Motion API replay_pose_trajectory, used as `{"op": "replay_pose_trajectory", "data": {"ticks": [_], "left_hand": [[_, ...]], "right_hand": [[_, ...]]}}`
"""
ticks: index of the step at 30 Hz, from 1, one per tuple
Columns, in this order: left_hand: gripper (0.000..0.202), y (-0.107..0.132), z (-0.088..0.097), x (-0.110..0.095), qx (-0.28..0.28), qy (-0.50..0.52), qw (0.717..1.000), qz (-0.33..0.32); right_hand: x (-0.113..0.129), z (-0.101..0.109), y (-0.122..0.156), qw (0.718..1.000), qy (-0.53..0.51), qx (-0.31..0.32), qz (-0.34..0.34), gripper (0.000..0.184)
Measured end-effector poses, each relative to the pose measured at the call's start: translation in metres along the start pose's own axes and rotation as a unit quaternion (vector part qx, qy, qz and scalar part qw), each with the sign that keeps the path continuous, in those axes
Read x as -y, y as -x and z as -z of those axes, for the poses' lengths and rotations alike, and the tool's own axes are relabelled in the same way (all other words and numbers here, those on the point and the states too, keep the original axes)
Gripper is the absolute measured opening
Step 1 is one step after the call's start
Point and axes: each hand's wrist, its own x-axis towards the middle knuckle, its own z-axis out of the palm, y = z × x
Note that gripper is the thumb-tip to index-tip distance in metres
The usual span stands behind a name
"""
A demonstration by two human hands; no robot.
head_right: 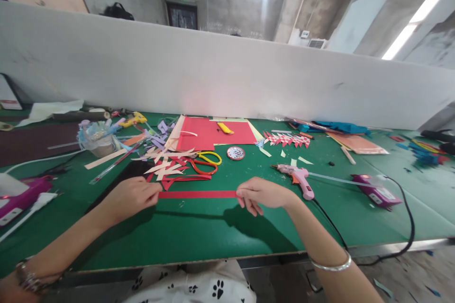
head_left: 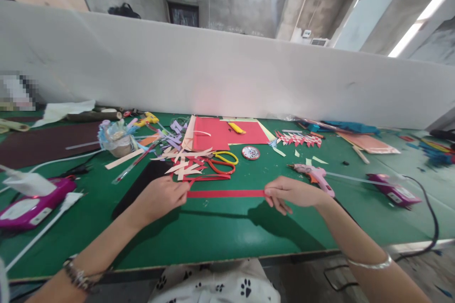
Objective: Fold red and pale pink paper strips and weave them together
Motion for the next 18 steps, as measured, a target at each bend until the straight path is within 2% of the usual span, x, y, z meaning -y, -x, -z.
{"op": "replay_pose_trajectory", "data": {"ticks": [5,8,10,13,14,17,18], "left_hand": [[0.029,0.015,0.0,0.024,0.037,-0.065,0.996,0.052],[0.029,0.006,0.003,0.023,0.052,-0.096,0.988,0.105],[0.029,-0.006,0.007,0.016,0.026,-0.082,0.987,0.137],[0.032,-0.025,0.015,-0.005,-0.027,0.023,0.986,0.162],[0.032,-0.031,0.017,-0.014,-0.021,0.079,0.986,0.147],[0.036,-0.045,0.022,-0.04,0.052,0.221,0.972,0.06],[0.032,-0.048,0.022,-0.046,0.069,0.25,0.965,0.046]], "right_hand": [[-0.003,0.0,0.0,0.999,0.033,0.017,0.003,0.036],[0.002,-0.004,-0.004,0.996,0.083,0.025,0.022,0.037],[0.006,-0.005,-0.005,0.993,0.106,0.03,0.035,0.036],[0.01,-0.009,-0.007,0.989,0.134,0.033,0.05,0.036],[0.012,-0.01,-0.008,0.988,0.142,0.034,0.056,0.036],[0.016,-0.01,-0.012,0.984,0.16,0.039,0.074,0.036],[0.017,-0.009,-0.013,0.982,0.168,0.04,0.079,0.036]]}}
